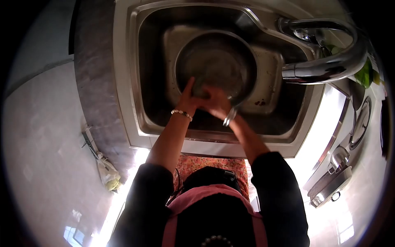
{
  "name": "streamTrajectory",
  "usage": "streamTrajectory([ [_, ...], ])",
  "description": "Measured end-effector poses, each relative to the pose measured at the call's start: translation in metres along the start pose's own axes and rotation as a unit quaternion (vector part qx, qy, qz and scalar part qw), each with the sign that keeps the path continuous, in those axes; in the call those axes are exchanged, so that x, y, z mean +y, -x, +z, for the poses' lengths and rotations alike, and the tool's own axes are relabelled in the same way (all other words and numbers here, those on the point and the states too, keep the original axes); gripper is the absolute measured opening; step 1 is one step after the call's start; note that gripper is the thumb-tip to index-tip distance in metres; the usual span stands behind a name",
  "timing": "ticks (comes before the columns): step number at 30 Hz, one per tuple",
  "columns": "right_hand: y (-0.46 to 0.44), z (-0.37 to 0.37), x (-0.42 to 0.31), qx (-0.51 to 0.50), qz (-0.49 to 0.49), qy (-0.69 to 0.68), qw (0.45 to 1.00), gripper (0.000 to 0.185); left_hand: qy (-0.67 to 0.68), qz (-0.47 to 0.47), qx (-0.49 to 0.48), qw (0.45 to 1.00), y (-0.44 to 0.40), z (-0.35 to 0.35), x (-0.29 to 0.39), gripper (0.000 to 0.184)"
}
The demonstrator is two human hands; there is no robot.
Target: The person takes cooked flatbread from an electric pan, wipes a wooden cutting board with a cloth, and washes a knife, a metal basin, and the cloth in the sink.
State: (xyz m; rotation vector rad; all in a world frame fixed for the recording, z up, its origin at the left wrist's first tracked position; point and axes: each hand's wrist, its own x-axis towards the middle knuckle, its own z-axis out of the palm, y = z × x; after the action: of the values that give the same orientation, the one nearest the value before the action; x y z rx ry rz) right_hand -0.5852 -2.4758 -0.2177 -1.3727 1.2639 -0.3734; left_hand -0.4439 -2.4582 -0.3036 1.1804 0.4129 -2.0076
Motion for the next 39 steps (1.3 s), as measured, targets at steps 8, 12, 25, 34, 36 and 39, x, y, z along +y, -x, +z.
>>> streamTrajectory([
  [8,-0.035,0.004,0.049,0.288,-0.211,0.197,0.913,0.030,-0.008,0.080,-0.102,0.992,0.005,0.053,-0.030,0.036],
  [12,-0.074,-0.030,0.133,0.275,0.002,0.178,0.945,0.039,-0.004,0.090,0.030,0.995,-0.012,0.025,-0.037,0.044],
  [25,-0.003,0.014,0.017,0.049,-0.070,0.022,0.996,0.028,0.045,-0.051,-0.049,0.996,-0.007,0.003,-0.004,0.045],
  [34,-0.050,-0.002,0.088,0.277,-0.109,0.190,0.935,0.022,0.130,0.041,0.057,0.989,-0.008,0.047,-0.020,0.032],
  [36,-0.075,-0.024,0.145,0.268,-0.062,-0.203,0.940,0.025,0.019,0.111,0.014,0.994,-0.009,0.042,-0.022,0.035],
  [39,-0.075,-0.001,0.142,0.451,-0.046,0.182,0.873,0.032,-0.047,0.085,0.095,0.991,-0.006,0.019,-0.014,0.041],
])
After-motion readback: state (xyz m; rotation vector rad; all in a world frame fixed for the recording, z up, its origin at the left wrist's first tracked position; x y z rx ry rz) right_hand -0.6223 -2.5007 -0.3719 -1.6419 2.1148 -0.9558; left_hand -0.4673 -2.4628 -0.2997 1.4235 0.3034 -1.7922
